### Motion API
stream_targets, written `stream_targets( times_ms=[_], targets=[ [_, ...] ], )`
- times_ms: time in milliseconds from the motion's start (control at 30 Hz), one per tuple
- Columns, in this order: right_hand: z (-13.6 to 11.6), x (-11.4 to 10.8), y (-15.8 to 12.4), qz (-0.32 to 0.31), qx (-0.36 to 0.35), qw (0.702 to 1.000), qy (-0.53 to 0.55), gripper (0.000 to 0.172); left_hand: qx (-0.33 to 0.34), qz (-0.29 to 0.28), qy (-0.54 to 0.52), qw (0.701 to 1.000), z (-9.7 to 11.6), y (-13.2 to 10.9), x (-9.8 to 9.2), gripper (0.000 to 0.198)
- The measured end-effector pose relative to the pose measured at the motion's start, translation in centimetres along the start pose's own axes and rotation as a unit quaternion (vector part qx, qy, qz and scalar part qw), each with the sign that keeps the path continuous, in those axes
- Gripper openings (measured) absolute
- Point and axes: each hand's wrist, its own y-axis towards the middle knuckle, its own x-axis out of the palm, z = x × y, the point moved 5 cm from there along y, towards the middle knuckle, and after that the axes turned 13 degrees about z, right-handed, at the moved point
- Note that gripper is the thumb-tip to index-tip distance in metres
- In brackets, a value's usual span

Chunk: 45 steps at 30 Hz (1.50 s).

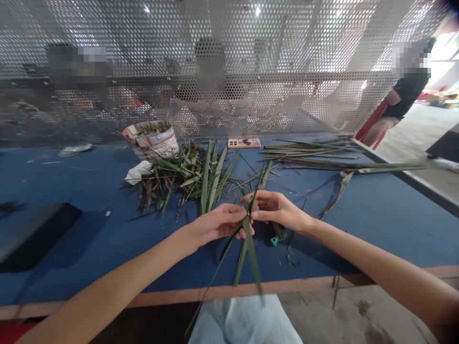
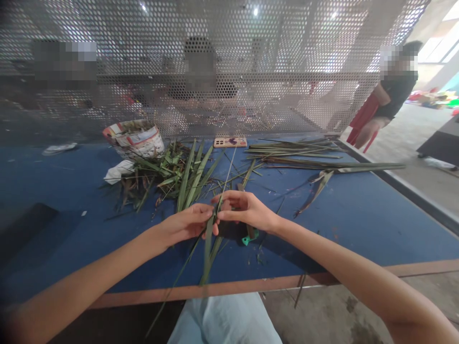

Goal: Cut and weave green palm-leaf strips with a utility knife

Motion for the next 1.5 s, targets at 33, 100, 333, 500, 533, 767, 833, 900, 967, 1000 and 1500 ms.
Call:
stream_targets(
  times_ms=[33,100,333,500,533,767,833,900,967,1000,1500],
  targets=[
    [-0.1,-0.3,0.1,0.020,-0.006,1.000,-0.016,0.029,0.020,0.031,-0.005,0.999,0.2,0.2,-0.3,0.023],
    [-0.4,-0.6,0.2,0.041,-0.013,0.998,-0.045,0.024,0.055,0.083,-0.002,0.995,0.5,0.5,-0.8,0.021],
    [-0.3,-1.0,0.1,0.081,-0.032,0.988,-0.131,0.043,0.104,0.124,0.071,0.984,0.8,0.0,-0.3,0.021],
    [0.1,-0.9,0.1,0.080,0.003,0.992,-0.103,0.049,0.076,0.078,0.094,0.990,0.3,0.0,0.1,0.024],
    [0.2,-0.8,0.0,0.079,0.010,0.992,-0.098,0.050,0.072,0.071,0.095,0.990,0.2,0.0,0.2,0.025],
    [0.2,-0.6,-0.1,0.086,0.034,0.993,-0.067,0.046,0.084,0.095,0.076,0.989,0.5,-0.6,1.0,0.022],
    [0.0,-0.9,-0.1,0.099,0.034,0.994,-0.034,0.036,0.089,0.107,0.075,0.987,0.6,-0.8,1.3,0.022],
    [-0.3,-1.4,0.2,0.112,0.037,0.993,0.025,0.031,0.089,0.117,0.074,0.986,0.7,-1.0,1.5,0.023],
    [-0.6,-1.9,0.5,0.105,0.056,0.988,0.094,0.034,0.087,0.126,0.071,0.986,0.8,-1.0,1.5,0.022],
    [-0.7,-2.0,0.6,0.091,0.075,0.985,0.123,0.040,0.089,0.134,0.069,0.985,0.8,-1.0,1.4,0.022],
    [1.3,-1.2,0.6,-0.038,0.251,0.950,0.183,0.034,0.128,0.239,0.043,0.962,1.2,-0.2,-1.1,0.021]
  ],
)
